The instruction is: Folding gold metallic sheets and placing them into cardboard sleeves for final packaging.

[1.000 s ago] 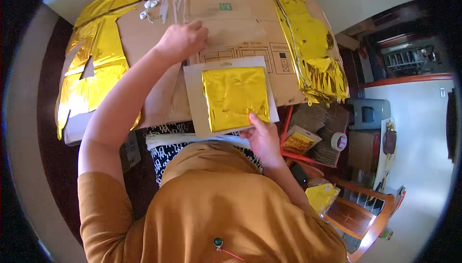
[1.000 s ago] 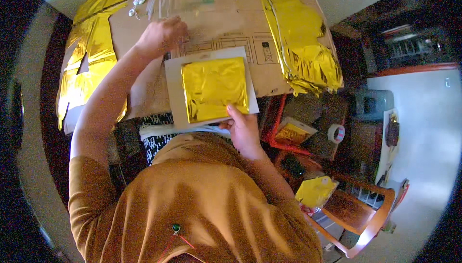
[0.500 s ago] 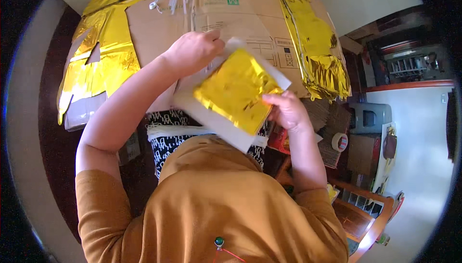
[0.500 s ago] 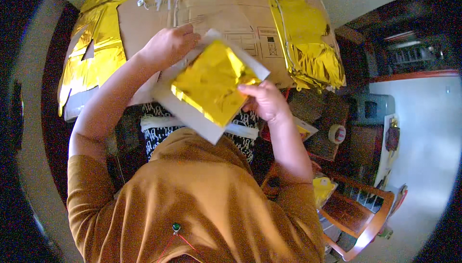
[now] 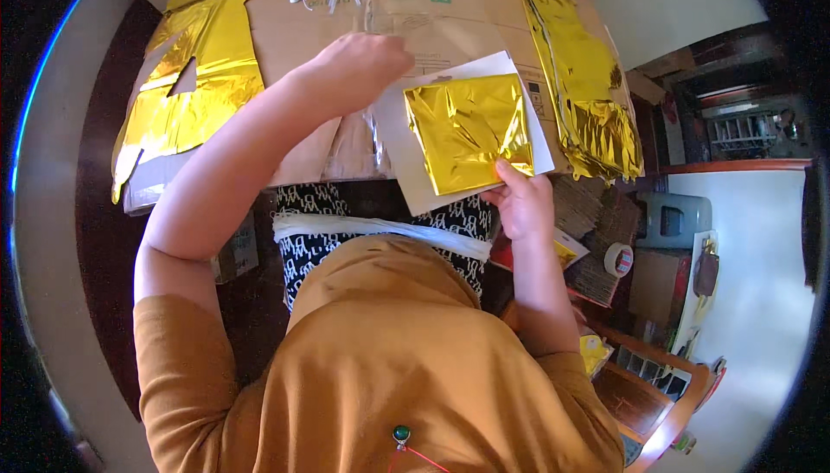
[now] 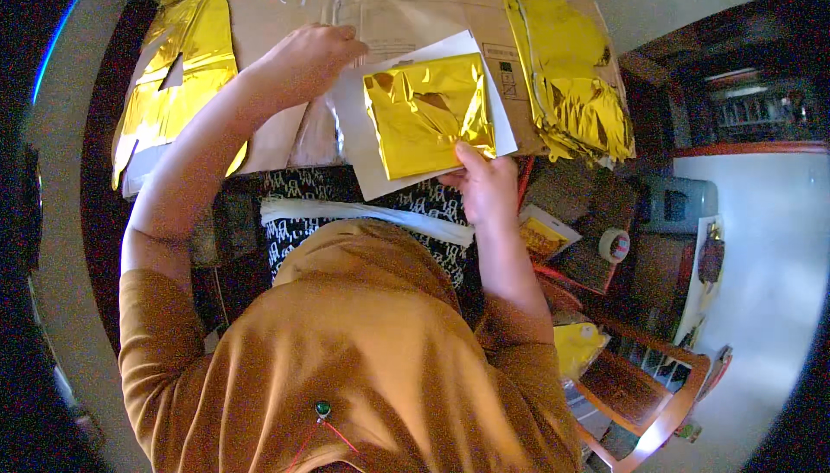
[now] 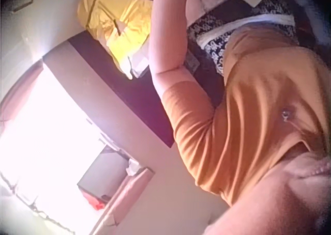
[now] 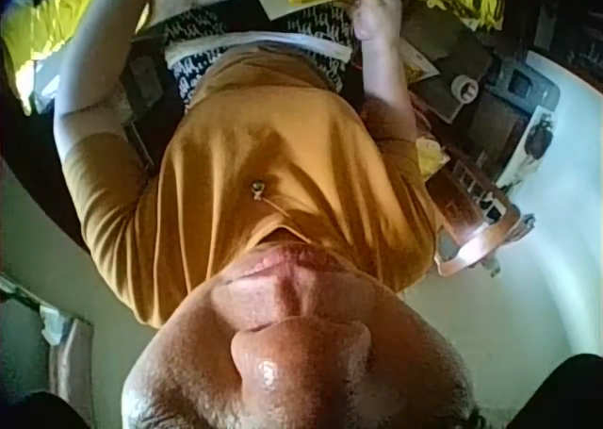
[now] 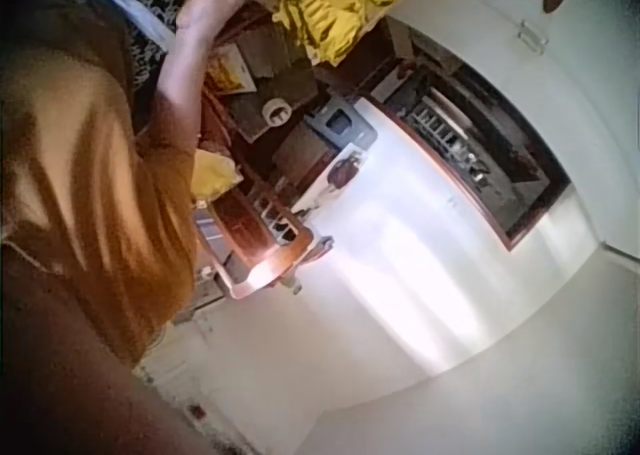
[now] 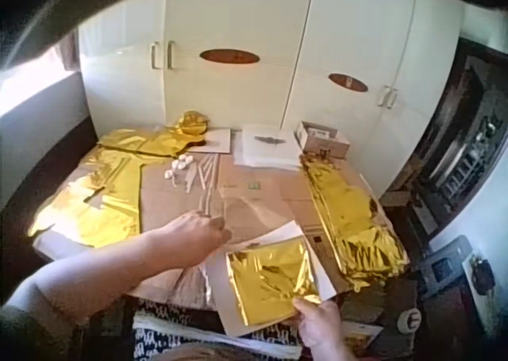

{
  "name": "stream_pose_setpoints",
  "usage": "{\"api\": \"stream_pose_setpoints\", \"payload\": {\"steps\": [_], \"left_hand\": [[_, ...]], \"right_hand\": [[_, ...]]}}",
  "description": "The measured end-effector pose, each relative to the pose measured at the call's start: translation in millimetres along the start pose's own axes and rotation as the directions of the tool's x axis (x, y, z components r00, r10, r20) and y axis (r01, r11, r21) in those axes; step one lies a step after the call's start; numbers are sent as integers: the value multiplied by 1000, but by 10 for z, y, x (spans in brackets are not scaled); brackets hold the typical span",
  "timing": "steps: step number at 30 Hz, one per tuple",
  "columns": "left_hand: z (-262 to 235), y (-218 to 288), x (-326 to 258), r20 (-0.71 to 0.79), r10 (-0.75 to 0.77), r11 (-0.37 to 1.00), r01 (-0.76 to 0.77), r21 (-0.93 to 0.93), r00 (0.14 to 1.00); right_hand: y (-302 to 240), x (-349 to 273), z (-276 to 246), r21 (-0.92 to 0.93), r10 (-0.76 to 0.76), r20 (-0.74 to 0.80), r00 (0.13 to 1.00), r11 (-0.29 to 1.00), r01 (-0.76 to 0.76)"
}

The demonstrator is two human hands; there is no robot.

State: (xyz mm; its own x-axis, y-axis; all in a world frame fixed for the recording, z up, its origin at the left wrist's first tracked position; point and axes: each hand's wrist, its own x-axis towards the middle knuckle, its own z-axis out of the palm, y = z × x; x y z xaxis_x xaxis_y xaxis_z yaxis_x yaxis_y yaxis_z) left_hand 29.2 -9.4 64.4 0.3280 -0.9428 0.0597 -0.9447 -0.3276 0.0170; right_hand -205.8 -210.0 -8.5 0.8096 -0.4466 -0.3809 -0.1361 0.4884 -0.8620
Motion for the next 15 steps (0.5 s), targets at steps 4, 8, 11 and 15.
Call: {"api": "stream_pose_setpoints", "payload": {"steps": [4, 8, 11, 15], "left_hand": [[-6, 186, -40, -34, -8, 999, 9, 44, 999], [40, 156, -125, -115, -79, 996, 84, 41, 990], [46, 262, -133, -170, 81, 994, -66, 88, 982], [-51, 195, -353, -544, 126, 987, -158, -12, 830]], "right_hand": [[105, -83, 179, 97, -51, -36, 998, 994, 54], [227, -171, 254, 139, -71, -80, 994, 987, 82], [318, -174, 279, 139, -57, -35, 998, 988, 62], [368, -167, 213, 205, -69, 12, 998, 977, 65]]}}
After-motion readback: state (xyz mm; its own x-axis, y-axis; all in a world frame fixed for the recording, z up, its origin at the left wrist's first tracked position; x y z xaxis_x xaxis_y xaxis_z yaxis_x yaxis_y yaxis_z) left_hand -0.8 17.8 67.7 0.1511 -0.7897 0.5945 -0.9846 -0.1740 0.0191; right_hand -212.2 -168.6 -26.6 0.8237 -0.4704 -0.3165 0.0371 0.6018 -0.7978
